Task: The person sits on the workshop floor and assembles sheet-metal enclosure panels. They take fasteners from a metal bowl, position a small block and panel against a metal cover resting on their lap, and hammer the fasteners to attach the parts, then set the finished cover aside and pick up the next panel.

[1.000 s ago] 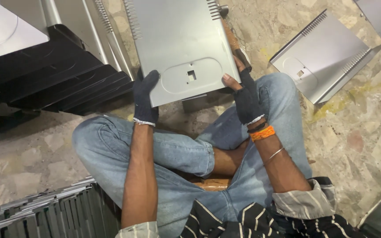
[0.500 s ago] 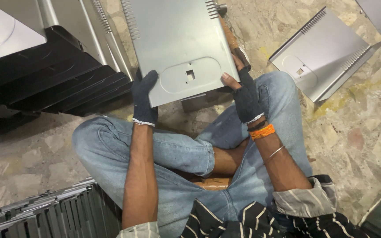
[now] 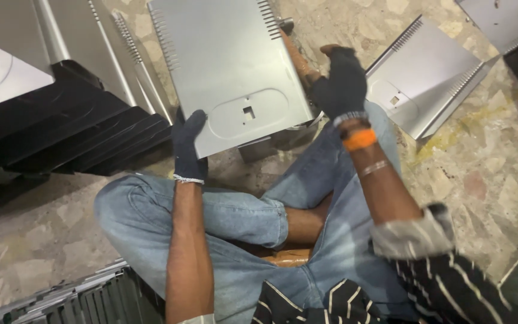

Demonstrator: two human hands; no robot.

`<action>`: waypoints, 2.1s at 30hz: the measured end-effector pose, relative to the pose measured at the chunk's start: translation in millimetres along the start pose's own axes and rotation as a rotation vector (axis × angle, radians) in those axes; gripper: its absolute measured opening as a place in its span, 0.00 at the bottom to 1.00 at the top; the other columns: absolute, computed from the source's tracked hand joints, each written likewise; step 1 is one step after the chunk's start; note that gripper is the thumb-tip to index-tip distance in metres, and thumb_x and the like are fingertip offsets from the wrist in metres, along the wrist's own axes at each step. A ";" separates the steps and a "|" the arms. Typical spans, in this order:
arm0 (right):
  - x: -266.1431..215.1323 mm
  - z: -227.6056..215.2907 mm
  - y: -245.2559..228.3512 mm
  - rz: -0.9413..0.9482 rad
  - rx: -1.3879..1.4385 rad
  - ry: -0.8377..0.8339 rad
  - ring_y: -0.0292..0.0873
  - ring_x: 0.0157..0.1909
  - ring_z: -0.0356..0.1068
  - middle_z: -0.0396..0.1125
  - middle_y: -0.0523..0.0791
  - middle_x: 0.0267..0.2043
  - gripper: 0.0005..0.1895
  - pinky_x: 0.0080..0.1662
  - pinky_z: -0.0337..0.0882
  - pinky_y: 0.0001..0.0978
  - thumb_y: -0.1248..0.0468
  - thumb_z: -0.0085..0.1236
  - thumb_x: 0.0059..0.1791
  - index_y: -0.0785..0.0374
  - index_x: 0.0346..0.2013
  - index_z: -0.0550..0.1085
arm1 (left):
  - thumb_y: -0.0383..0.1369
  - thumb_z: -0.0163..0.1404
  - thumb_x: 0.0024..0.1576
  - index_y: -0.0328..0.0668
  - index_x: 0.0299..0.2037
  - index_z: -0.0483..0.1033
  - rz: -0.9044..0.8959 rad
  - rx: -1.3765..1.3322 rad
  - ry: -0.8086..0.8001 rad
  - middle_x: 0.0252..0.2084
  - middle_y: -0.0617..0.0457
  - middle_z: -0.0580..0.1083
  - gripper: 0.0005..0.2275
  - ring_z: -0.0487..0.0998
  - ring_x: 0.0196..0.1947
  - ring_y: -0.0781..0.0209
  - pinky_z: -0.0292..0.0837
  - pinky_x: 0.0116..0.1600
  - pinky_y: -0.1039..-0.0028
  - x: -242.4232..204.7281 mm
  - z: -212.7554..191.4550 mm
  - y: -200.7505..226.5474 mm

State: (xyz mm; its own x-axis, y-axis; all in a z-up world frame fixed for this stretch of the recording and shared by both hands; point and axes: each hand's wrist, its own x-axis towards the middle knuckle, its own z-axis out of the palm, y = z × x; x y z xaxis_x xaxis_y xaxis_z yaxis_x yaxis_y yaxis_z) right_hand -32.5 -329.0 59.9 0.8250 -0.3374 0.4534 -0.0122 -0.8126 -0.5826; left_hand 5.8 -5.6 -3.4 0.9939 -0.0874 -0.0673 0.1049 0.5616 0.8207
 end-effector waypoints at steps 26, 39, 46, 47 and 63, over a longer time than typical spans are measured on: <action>-31.0 -133.6 -57.7 0.222 0.757 -0.538 0.39 0.39 0.76 0.72 0.50 0.40 0.24 0.40 0.78 0.30 0.66 0.62 0.45 0.74 0.52 0.69 | 0.27 0.58 0.54 0.32 0.59 0.72 0.005 0.013 0.012 0.45 0.51 0.77 0.21 0.79 0.43 0.59 0.75 0.50 0.72 -3.7 4.3 11.5; -76.8 -141.1 -138.6 0.260 0.487 -0.564 0.36 0.22 0.72 0.67 0.44 0.20 0.15 0.24 0.72 0.30 0.60 0.63 0.47 0.72 0.31 0.73 | 0.28 0.59 0.55 0.29 0.57 0.75 0.039 0.168 -0.012 0.45 0.49 0.78 0.20 0.79 0.42 0.61 0.76 0.49 0.71 27.6 -37.2 -30.2; -77.7 -125.5 -147.7 0.214 0.337 -0.416 0.38 0.22 0.68 0.65 0.49 0.27 0.22 0.24 0.68 0.32 0.58 0.65 0.47 0.73 0.45 0.70 | 0.28 0.58 0.55 0.32 0.57 0.75 0.037 0.105 -0.018 0.44 0.51 0.78 0.19 0.78 0.42 0.63 0.75 0.49 0.73 4.6 -11.3 -5.4; -74.0 -124.1 -147.6 0.266 0.326 -0.501 0.37 0.21 0.69 0.67 0.48 0.28 0.23 0.25 0.70 0.32 0.58 0.65 0.47 0.71 0.48 0.71 | 0.28 0.58 0.55 0.32 0.57 0.75 0.041 0.091 -0.025 0.44 0.52 0.78 0.19 0.78 0.42 0.63 0.75 0.49 0.73 4.6 -10.5 -3.9; -67.6 -103.1 -149.2 0.279 0.198 -0.675 0.40 0.19 0.70 0.69 0.49 0.23 0.24 0.22 0.68 0.33 0.52 0.62 0.47 0.67 0.48 0.69 | 0.28 0.58 0.55 0.33 0.56 0.76 0.040 0.037 -0.050 0.44 0.52 0.78 0.19 0.78 0.42 0.63 0.75 0.49 0.73 -8.0 5.1 15.6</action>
State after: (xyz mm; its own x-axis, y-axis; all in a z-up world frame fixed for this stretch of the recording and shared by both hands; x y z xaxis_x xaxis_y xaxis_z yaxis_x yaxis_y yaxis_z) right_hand -144.7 -233.9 185.8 0.9738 -0.1019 -0.2032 -0.2220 -0.6176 -0.7545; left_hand -0.7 -0.4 12.9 0.9942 -0.1073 -0.0061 0.0629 0.5349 0.8426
